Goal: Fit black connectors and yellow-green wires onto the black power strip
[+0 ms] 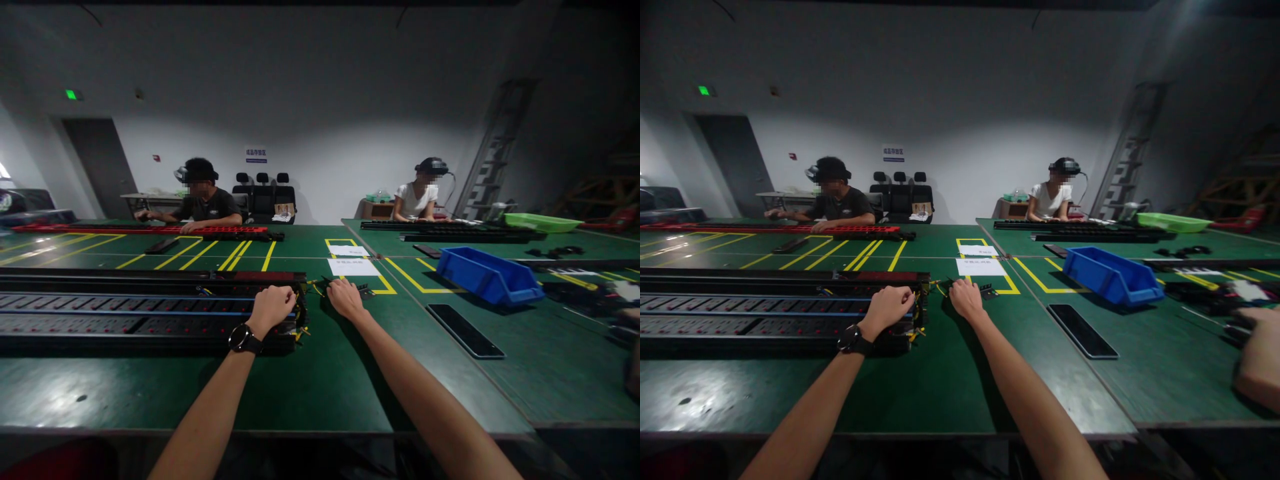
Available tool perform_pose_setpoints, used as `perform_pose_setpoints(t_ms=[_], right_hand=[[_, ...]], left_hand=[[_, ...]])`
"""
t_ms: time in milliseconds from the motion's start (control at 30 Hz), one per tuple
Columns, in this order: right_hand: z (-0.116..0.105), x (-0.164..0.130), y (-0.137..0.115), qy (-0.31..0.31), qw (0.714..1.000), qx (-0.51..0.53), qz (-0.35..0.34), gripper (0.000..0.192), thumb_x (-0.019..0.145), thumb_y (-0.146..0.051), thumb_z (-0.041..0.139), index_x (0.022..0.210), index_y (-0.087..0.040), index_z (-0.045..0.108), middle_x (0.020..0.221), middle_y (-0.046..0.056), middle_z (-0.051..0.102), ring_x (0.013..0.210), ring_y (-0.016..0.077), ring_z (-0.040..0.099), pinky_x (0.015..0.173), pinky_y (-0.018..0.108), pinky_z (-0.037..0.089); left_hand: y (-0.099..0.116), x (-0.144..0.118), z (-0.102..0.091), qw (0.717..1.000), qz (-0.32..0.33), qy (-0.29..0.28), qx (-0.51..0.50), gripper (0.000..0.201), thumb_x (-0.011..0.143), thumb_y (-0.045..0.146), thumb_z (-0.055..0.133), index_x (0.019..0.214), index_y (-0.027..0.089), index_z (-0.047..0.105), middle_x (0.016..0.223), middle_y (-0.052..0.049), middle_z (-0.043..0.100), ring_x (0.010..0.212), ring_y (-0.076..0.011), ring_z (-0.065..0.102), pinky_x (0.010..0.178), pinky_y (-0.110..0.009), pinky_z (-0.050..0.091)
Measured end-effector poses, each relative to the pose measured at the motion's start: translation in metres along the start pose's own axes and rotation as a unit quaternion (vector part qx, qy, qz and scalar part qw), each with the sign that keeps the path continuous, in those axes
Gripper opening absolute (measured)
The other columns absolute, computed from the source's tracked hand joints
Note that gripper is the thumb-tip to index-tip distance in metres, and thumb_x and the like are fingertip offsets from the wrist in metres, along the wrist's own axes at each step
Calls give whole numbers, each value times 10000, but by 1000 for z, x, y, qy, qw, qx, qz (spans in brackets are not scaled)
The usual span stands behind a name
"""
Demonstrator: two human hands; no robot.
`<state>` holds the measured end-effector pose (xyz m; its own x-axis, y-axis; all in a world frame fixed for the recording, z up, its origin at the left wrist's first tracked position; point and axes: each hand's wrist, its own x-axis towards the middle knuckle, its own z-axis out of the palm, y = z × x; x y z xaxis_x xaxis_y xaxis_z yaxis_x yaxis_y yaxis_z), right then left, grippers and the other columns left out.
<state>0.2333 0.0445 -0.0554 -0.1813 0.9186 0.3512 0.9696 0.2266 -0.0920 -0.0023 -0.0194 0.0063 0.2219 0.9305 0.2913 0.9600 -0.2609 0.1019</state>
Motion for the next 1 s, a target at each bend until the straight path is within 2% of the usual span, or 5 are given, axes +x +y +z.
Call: perform_pose_setpoints(t_ms=[167,400,600,867,1000], right_hand=[[-2,-4,9,-37,998,-39,25,432,1066,-342,344,1099,-163,736,1238,168,687,1179,304,583,993,428,445],[-3,-4,10,-77,996,-35,19,377,1010,-182,371,1171,-133,708,1229,185,686,1141,285,621,946,383,464],[-6,-6,3,-52,998,-26,15,326,980,-148,426,1153,-139,701,1179,171,710,1142,280,614,946,360,429],[6,-9,-27,-35,996,31,-80,383,1048,-270,395,1347,-219,629,1361,100,658,1229,249,560,973,340,419],[8,-7,-25,-25,998,9,-54,344,1053,-272,389,1169,-179,698,1268,126,697,1178,264,581,971,365,413]], left_hand=[[0,0,0,1000,-5,-1,5,369,1015,417,433,940,230,742,913,-77,774,846,-219,729,729,-273,481],[-1,0,0,1000,-2,0,-1,362,1016,416,439,941,231,741,925,-79,776,858,-225,730,757,-287,486],[-2,0,2,1000,2,1,-12,329,1000,417,470,941,239,741,928,-74,773,879,-232,728,790,-302,495],[-2,0,5,1000,3,9,-7,355,1004,426,453,940,239,748,934,-85,775,889,-234,729,794,-302,498],[-2,0,5,1000,5,14,-11,350,1002,429,460,935,240,748,928,-86,777,885,-243,733,784,-311,498]])
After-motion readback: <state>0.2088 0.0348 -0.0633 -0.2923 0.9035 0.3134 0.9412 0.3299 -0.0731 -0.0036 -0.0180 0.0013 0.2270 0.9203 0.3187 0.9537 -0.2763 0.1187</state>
